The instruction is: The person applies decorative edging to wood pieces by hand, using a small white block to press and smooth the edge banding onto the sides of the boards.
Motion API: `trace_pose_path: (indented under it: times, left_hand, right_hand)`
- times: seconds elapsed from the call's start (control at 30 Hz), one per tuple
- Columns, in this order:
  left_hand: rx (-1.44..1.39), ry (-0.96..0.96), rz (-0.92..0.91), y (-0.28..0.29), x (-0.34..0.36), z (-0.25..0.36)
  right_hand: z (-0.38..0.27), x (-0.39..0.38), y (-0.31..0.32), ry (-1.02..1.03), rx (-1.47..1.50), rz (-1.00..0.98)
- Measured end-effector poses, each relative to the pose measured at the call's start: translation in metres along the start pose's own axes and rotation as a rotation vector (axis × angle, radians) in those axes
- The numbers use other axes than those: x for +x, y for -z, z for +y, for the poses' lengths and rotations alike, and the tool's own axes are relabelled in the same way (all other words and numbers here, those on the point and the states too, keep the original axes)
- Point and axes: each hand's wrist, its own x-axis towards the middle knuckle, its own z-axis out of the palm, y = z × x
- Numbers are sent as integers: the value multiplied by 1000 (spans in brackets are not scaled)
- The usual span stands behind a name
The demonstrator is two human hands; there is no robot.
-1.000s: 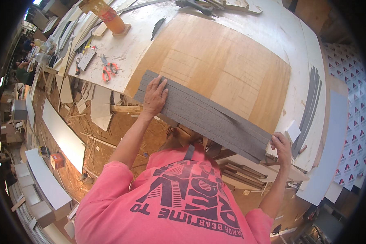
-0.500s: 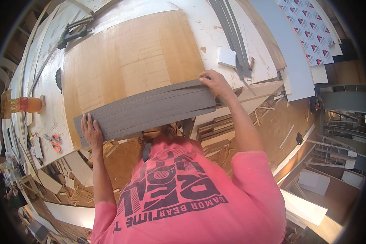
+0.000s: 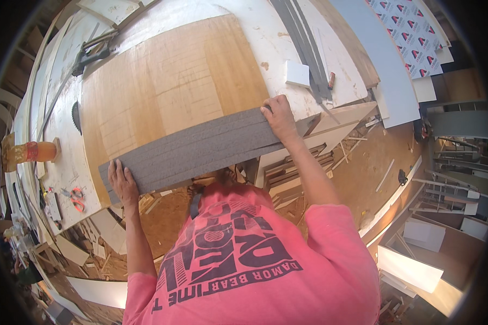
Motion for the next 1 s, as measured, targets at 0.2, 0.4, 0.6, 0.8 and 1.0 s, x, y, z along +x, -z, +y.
trace_pose_path:
  times: [0.2, 0.4, 0.6, 0.8, 1.0]
  left_hand:
    - [19, 11, -3, -5, -2, -5]
    - [-19, 30, -30, -1, -3, 0]
    - [-17, 32, -28, -2, -2, -1]
    - [-71, 39, 7, -5, 7, 9]
    - [-62, 79, 66, 2, -4, -2]
  right_hand:
    - [-1, 2, 1, 19, -64, 30]
    - [61, 35, 54, -221, -113, 386]
    - [140, 71, 78, -433, -467, 256]
    - [183, 75, 100, -483, 97, 328]
    - [60, 73, 99, -457, 1205, 191]
